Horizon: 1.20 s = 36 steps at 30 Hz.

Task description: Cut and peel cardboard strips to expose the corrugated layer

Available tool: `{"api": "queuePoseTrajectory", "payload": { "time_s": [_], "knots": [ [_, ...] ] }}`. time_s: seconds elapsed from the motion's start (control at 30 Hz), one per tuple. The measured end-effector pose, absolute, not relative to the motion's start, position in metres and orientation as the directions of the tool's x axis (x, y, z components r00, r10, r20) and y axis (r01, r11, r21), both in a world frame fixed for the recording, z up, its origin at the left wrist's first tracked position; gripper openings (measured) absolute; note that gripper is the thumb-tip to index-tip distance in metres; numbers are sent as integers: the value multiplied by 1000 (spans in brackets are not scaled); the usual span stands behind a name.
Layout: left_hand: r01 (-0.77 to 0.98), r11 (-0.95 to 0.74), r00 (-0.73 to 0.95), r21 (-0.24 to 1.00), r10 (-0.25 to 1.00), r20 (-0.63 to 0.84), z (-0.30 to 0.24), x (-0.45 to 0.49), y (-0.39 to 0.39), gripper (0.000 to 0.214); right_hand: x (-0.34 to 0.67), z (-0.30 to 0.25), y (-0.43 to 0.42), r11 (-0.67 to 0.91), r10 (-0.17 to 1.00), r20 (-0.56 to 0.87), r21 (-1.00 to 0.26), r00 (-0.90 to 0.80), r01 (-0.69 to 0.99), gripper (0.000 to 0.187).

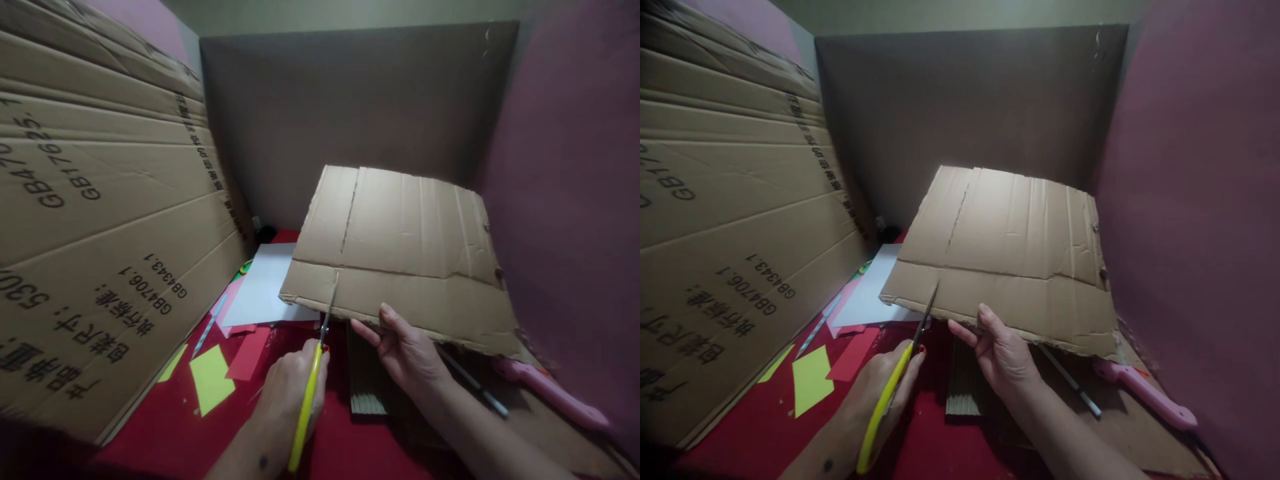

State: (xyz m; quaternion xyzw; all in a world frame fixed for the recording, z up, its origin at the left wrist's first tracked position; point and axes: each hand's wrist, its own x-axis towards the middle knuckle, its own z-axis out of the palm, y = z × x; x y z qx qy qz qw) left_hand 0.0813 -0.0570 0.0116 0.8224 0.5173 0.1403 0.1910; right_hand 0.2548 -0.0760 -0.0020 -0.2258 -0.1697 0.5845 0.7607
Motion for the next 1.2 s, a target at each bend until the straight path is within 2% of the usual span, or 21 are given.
{"api": "queuePoseTrajectory", "payload": {
  "time_s": [0.27,0.33,0.47,0.53,0.67,0.77,0.83,0.9,1.07,1.13,1.2],
  "knots": [
    [774,-298,442,558,886,-141,21,86,-55,18,253,-4,-78,180,974,-13,-553,225,-813,8],
    [799,-309,437,516,888,-145,27,87,-55,19,253,-3,-78,176,975,-14,-557,221,-812,8],
    [843,-380,432,380,900,-58,30,89,-56,24,252,-1,-77,190,971,-21,-541,239,-819,7],
    [837,-393,432,381,902,-17,25,89,-55,26,252,-1,-77,203,965,-38,-528,261,-825,10],
    [753,-390,433,531,900,47,13,87,-51,25,253,-2,-77,236,947,-70,-510,313,-827,13],
    [621,-251,448,742,891,-74,10,87,-52,19,254,-2,-77,241,943,-78,-509,323,-826,13],
    [556,-104,421,825,891,-172,14,88,-54,13,254,-2,-77,239,945,-75,-510,320,-826,13],
    [541,-18,364,841,906,-215,22,92,-57,10,254,-3,-77,242,946,-62,-513,317,-823,13],
    [501,116,270,858,920,-283,37,101,-59,20,252,-4,-78,227,955,-41,-538,294,-812,14],
    [507,102,274,856,923,-271,35,102,-56,20,250,-4,-79,212,958,-48,-548,284,-809,14],
    [572,-4,327,820,918,-224,31,100,-52,16,248,-4,-79,201,958,-58,-558,279,-805,14]
  ]
}}
